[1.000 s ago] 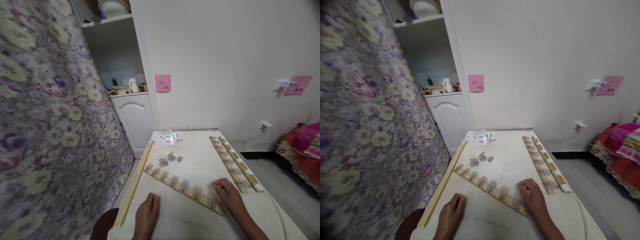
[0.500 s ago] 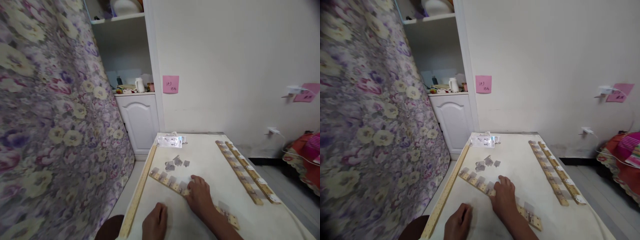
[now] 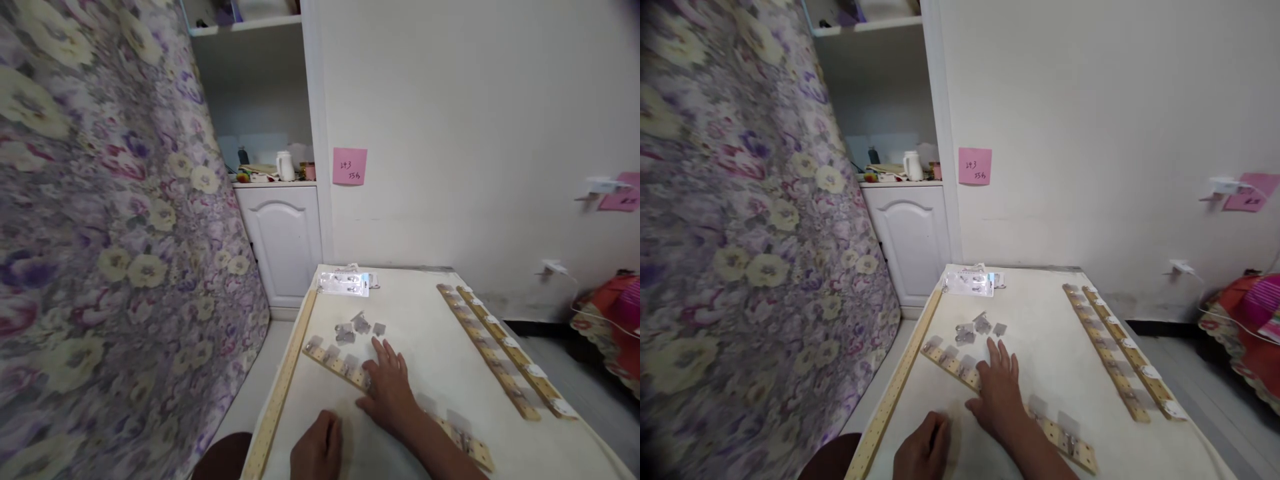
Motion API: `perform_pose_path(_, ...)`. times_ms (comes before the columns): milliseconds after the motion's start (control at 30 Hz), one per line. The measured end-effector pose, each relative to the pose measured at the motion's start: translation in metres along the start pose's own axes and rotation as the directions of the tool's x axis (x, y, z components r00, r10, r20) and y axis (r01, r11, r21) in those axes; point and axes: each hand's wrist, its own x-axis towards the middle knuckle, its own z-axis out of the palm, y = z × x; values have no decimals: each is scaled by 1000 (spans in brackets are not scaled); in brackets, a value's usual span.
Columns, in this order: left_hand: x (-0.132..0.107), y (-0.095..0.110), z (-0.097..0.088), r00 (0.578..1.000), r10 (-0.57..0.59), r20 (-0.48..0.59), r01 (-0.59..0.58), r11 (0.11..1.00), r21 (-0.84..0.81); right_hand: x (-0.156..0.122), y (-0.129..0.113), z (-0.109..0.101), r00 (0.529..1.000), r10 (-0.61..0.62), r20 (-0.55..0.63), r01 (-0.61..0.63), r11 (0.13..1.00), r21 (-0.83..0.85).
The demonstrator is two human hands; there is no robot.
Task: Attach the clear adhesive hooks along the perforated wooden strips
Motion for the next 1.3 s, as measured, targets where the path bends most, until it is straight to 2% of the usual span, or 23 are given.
perform_pose_path(200,1,-6,5,1000,-21,13,21,1000,-1,15,-9,1,999,10,-39,-10,1000,-24)
perform_pose_path(367,1,-7,5,1000,-14,28,14,1000,-2,14,12,-17,993,120,-21,-121,991,-50)
perform_pose_path(467,1,-6,3,999,-7,36,6,1000,21,2,22,-21,993,118,-16,-119,990,-77)
perform_pose_path(633,1,-4,1,998,-22,57,21,999,27,-12,16,-11,996,80,-30,-82,993,-82)
perform_pose_path(933,2,-12,7,999,23,38,-24,999,23,-11,13,-2,994,110,-15,-111,989,-98)
perform_pose_path(1300,2,-13,7,999,17,48,-19,999,49,-8,15,6,992,122,-16,-123,987,-101)
